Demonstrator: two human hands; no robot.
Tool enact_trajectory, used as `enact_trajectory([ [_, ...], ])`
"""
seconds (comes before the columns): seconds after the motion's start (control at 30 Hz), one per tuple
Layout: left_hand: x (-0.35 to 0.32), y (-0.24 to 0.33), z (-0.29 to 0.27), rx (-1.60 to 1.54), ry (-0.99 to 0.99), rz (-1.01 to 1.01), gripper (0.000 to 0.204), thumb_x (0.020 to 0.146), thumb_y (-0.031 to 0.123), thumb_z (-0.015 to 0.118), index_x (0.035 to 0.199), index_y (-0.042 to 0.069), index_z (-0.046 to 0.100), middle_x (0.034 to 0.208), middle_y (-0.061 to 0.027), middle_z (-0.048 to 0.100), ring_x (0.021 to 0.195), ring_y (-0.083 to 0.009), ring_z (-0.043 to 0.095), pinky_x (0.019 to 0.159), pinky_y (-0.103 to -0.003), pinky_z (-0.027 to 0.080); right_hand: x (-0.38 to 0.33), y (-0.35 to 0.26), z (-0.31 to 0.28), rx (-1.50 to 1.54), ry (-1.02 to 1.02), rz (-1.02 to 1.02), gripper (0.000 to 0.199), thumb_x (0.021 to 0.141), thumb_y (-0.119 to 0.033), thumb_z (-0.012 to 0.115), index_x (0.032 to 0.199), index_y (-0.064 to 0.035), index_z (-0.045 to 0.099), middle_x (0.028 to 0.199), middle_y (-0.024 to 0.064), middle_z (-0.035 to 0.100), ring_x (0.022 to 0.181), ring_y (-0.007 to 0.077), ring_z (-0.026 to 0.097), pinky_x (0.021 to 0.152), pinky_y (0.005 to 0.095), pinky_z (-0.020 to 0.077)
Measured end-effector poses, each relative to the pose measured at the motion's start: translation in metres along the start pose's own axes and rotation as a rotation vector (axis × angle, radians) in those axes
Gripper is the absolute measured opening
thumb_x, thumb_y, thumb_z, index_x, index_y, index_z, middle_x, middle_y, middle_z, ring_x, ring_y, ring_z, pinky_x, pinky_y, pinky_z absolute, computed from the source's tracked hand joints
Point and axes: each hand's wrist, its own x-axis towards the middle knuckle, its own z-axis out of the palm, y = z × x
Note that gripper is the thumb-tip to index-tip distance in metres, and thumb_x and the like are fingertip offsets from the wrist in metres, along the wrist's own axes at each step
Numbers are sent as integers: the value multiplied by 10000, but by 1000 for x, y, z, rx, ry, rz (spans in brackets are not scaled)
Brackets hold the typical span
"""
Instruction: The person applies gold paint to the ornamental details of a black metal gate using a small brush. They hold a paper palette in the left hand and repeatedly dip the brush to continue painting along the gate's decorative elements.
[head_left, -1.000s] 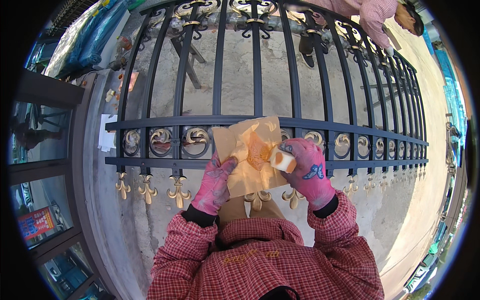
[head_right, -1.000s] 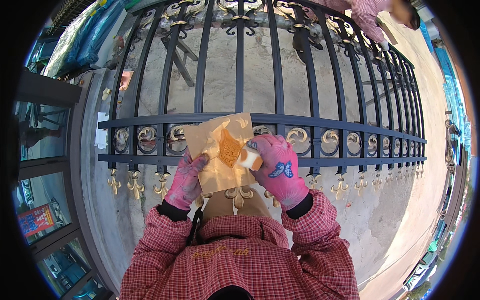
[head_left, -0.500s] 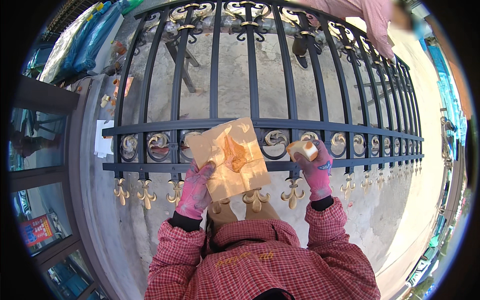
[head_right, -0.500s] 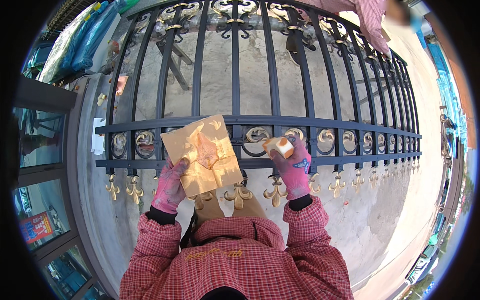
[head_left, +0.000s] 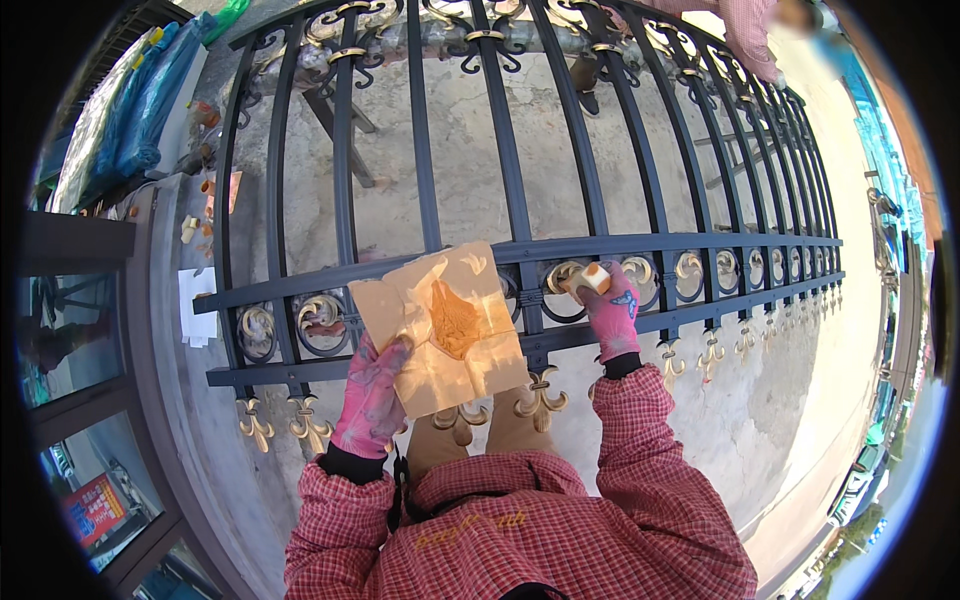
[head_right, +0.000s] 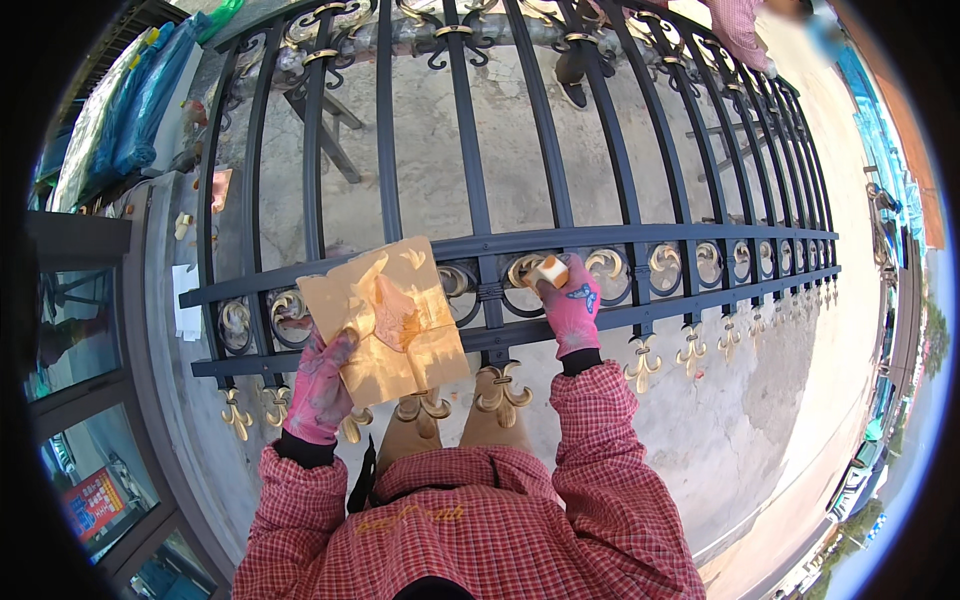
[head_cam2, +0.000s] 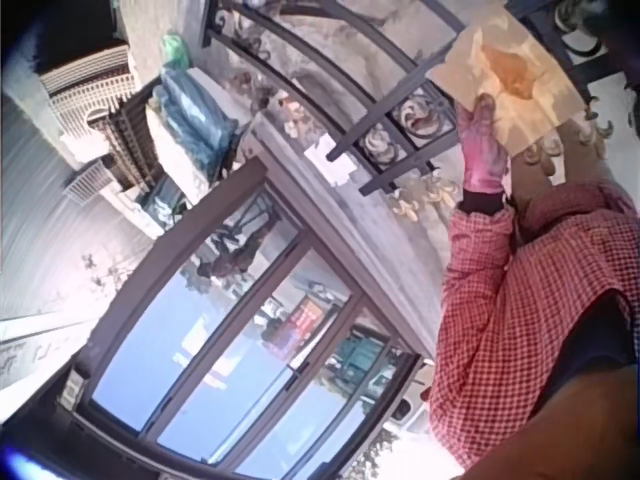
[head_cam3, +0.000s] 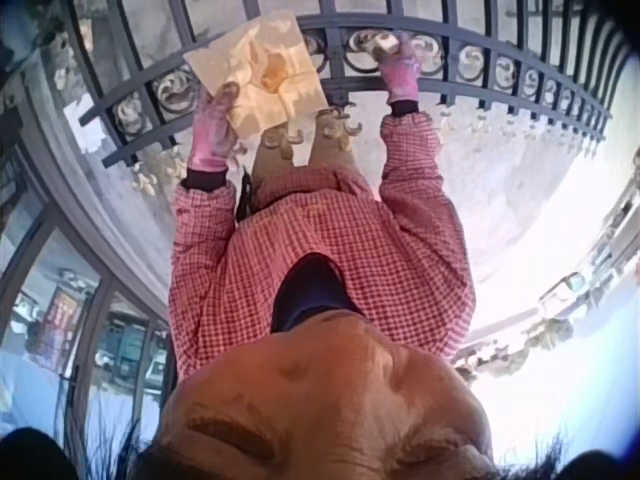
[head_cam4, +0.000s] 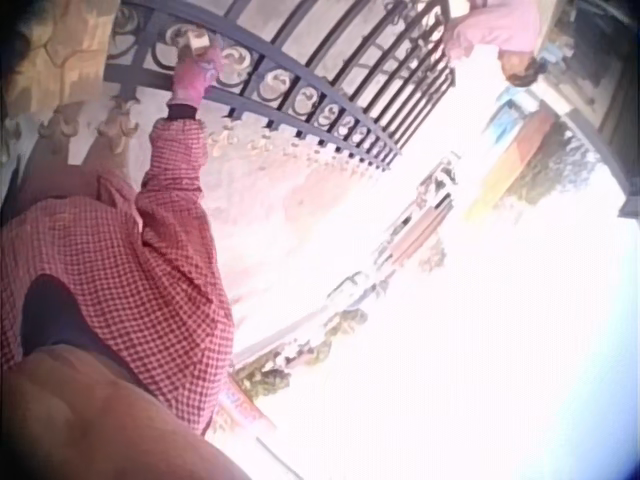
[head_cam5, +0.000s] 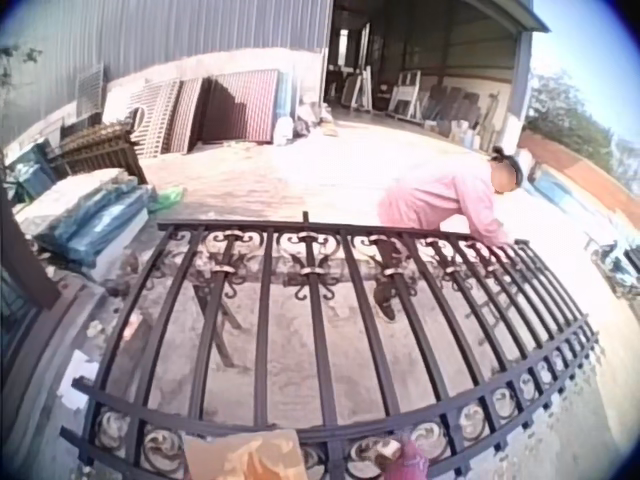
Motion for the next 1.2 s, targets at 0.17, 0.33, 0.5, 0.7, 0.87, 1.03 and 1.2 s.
enact_trajectory([
  [0.17,6,8,6,-21,73,-83,384,893,65,570,1262,75,463,1067,-18,554,999,-140,557,883,-307,485,4,2,7,62,6,126,362,670,-81,740,986,-34,569,886,156,655,799,292,653,689,352,509],
  [0.33,10,8,-1,6,71,-48,400,887,49,575,1267,83,454,1065,-10,546,996,-120,542,898,-281,460,-4,9,0,123,18,6,345,690,-45,728,994,-42,565,857,114,654,714,226,652,618,321,508],
  [0.5,12,11,4,-1,78,-72,415,882,66,585,1271,76,442,1088,-16,545,1032,-130,538,903,-285,460,4,-6,7,131,-49,148,391,686,-42,736,1042,-32,576,879,86,648,774,175,635,664,289,514],
  [0.7,13,12,-1,3,25,-79,458,877,102,595,1294,74,408,1122,-28,528,1053,-148,539,908,-315,477,5,-6,9,188,-27,155,373,681,-24,736,1016,-43,571,863,75,640,720,141,607,627,270,494],
  [0.87,14,12,0,10,58,-97,457,879,102,595,1295,76,407,1125,-31,525,1044,-149,546,913,-318,477,7,9,4,35,-77,-78,361,677,-25,741,995,-41,571,862,72,643,704,146,615,600,268,491],
  [1.03,15,13,0,-1,50,-91,431,881,83,590,1281,71,429,1114,-29,534,1041,-146,548,905,-311,477,7,-8,7,116,-87,103,387,675,-19,737,1027,-48,579,865,91,651,737,155,629,631,282,509],
  [1.2,15,14,2,-6,65,-85,442,881,76,589,1292,69,426,1112,-28,539,1025,-143,550,904,-303,470,6,-13,-3,145,-192,83,403,676,4,731,1046,-60,586,900,96,656,762,180,644,648,297,517],
])
